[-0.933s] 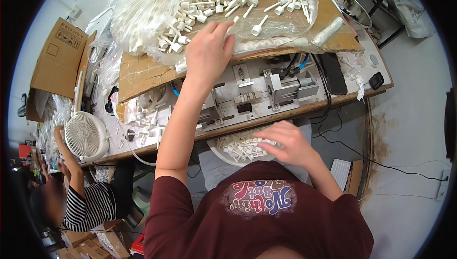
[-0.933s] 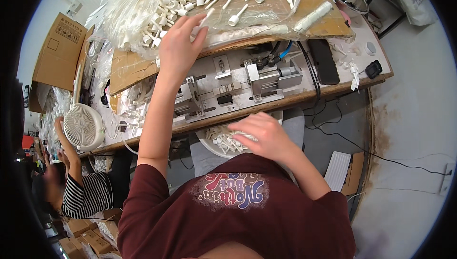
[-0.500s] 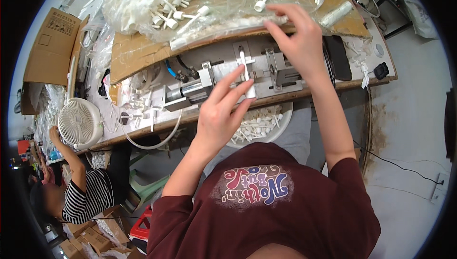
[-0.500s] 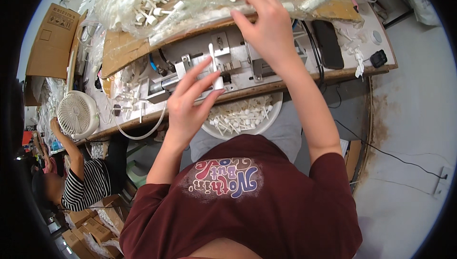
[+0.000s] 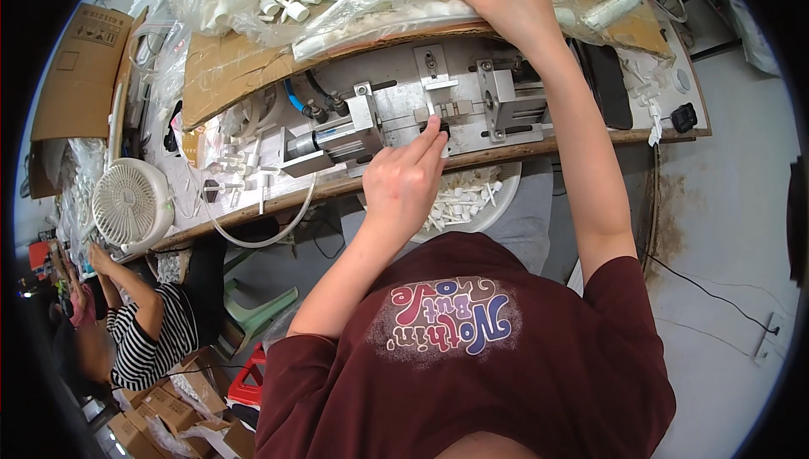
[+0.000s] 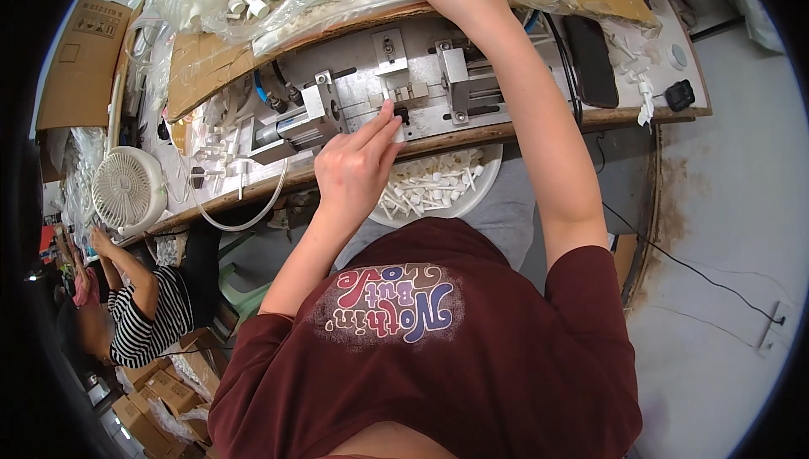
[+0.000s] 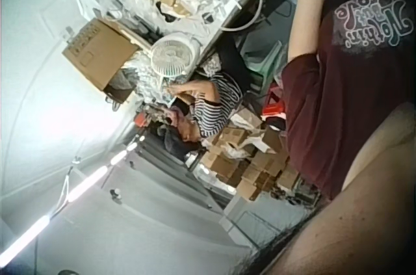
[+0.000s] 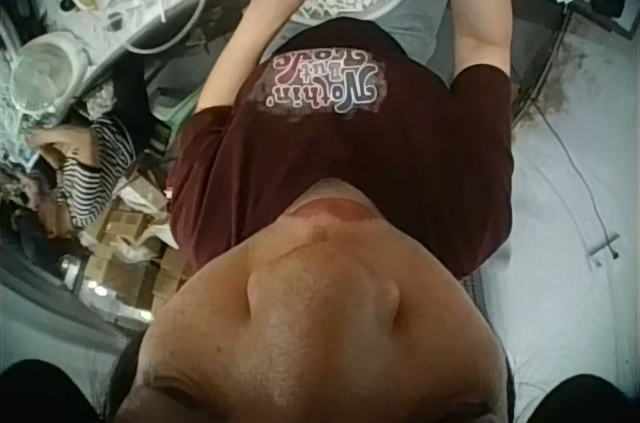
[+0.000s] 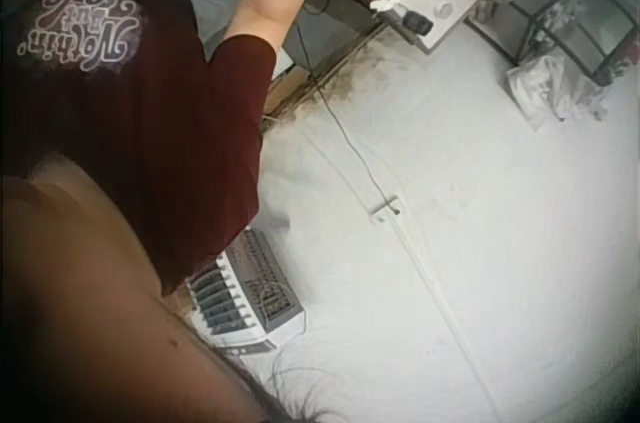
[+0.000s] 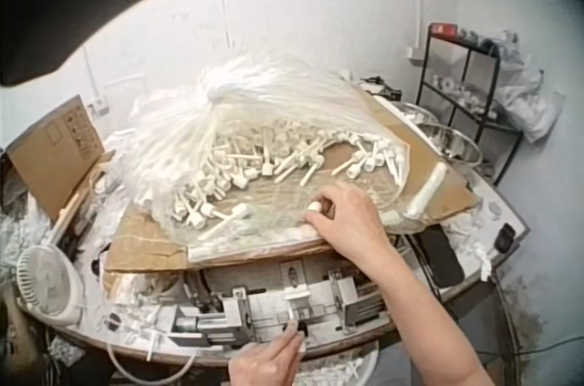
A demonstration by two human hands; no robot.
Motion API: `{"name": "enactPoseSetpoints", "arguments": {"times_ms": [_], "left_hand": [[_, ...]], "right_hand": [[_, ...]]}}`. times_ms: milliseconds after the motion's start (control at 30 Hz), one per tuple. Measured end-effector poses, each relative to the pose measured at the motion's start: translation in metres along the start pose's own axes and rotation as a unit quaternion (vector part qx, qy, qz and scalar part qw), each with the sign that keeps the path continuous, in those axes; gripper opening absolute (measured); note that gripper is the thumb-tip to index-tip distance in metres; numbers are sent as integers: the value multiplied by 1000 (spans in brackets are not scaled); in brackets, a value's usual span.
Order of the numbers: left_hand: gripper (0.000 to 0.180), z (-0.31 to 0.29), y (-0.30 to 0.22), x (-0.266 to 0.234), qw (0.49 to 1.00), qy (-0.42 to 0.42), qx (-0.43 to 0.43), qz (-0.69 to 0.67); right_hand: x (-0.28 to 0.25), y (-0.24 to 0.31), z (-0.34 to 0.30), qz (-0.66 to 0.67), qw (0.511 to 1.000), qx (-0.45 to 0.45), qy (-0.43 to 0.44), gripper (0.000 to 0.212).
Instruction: The recorder is using a manual assembly machine to join white plastic tube components.
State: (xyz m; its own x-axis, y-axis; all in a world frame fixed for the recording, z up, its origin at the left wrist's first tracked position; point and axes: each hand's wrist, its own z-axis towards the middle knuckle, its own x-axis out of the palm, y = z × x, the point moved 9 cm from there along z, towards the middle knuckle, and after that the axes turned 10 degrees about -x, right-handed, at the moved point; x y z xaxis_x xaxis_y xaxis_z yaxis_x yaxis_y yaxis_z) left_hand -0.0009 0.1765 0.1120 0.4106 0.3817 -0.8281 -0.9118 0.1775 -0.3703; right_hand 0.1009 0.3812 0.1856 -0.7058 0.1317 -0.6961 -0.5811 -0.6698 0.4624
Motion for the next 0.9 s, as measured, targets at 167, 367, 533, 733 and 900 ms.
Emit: {"name": "enactPoseSetpoints", "arguments": {"times_ms": [167, 367, 533, 733, 900], "left_hand": [[30, 3, 1, 0, 999, 24, -23, -9], [28, 4, 3, 0, 999, 28, -32, -17], [26, 5, 0, 2, 998, 41, -30, -22], [28, 3, 8, 4, 997, 41, -51, -28], [28, 3, 5, -1, 998, 44, -15, -39]], "right_hand": [[-11, 25, -10, 42, 998, -41, -17, 24], [-18, 40, -39, 92, 992, -75, -37, 26], [-39, 58, -74, 128, 987, -83, -53, 27], [-29, 85, -119, 119, 982, -145, 6, 27], [-8, 95, -147, 79, 979, -180, 55, 29]]}}
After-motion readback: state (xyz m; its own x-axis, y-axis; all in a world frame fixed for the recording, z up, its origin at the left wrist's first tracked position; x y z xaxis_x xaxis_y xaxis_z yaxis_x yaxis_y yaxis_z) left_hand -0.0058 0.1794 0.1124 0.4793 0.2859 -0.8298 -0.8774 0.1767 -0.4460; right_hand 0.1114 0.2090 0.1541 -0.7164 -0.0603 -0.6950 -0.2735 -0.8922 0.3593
